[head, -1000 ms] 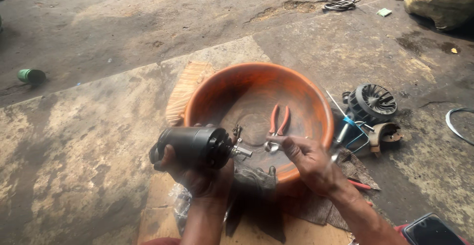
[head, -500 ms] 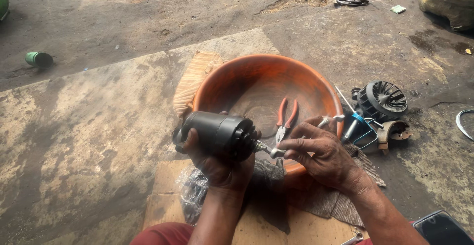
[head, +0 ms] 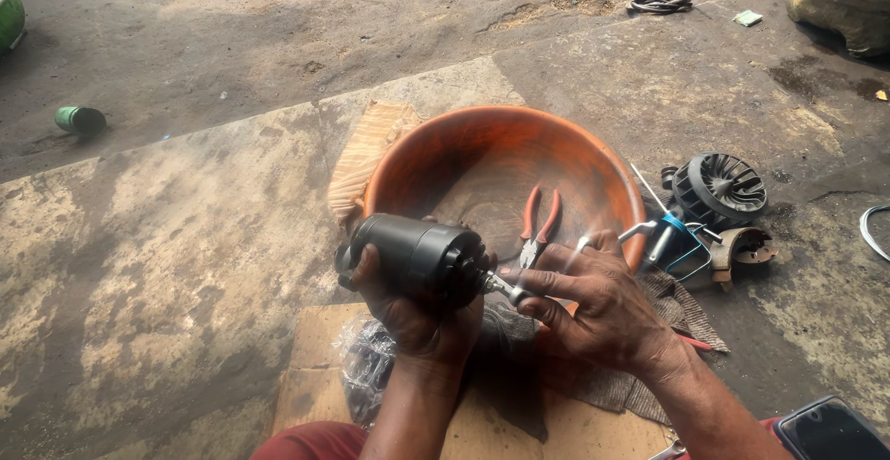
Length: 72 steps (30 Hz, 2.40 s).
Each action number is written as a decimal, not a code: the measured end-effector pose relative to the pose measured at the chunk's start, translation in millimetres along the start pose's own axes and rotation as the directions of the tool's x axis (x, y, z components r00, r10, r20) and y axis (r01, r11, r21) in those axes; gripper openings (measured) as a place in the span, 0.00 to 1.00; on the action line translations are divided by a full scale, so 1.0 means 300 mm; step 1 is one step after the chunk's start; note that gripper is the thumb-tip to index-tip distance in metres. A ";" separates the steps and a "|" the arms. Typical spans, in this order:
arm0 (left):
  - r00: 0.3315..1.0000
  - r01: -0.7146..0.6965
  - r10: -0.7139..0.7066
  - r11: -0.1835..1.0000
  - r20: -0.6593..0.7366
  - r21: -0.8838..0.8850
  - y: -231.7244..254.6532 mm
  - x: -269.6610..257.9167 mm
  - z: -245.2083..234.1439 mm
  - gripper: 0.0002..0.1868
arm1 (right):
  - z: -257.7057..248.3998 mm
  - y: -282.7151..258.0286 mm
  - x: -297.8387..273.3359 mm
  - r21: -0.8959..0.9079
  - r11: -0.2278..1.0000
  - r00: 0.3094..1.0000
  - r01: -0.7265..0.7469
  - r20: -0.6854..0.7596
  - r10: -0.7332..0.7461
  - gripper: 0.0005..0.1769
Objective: The person uses a wrench to tighten a bolt on a black cylindrical motor part, then wipes the part with a cloth. The person continues to tighten the bolt and wipe the part repeatedly.
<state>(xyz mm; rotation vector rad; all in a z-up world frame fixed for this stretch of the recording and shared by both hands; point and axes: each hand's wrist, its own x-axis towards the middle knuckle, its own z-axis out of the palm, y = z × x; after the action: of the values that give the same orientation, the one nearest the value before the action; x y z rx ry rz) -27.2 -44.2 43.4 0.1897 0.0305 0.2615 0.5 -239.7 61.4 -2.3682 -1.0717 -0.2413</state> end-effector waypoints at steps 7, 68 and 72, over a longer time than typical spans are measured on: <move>0.997 0.073 -0.073 0.997 0.018 -0.011 0.000 -0.007 0.016 0.34 | 0.049 0.024 -0.019 0.102 0.995 0.997 0.011 -0.078 -0.003 0.21; 0.997 0.072 -0.079 0.945 0.008 0.319 0.015 0.126 -0.143 0.32 | 0.029 -0.131 0.002 -0.068 0.989 0.990 0.131 -0.038 -0.134 0.19; 0.996 0.075 -0.064 0.981 -0.069 0.177 0.037 0.149 -0.137 0.33 | -0.014 -0.097 -0.019 -0.157 0.966 0.970 0.208 -0.095 -0.224 0.18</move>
<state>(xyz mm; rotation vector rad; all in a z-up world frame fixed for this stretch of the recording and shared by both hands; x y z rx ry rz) 10.8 -14.7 4.8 0.3589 0.1236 0.1948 -24.7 -229.6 74.2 -2.3302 -1.2977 -0.5423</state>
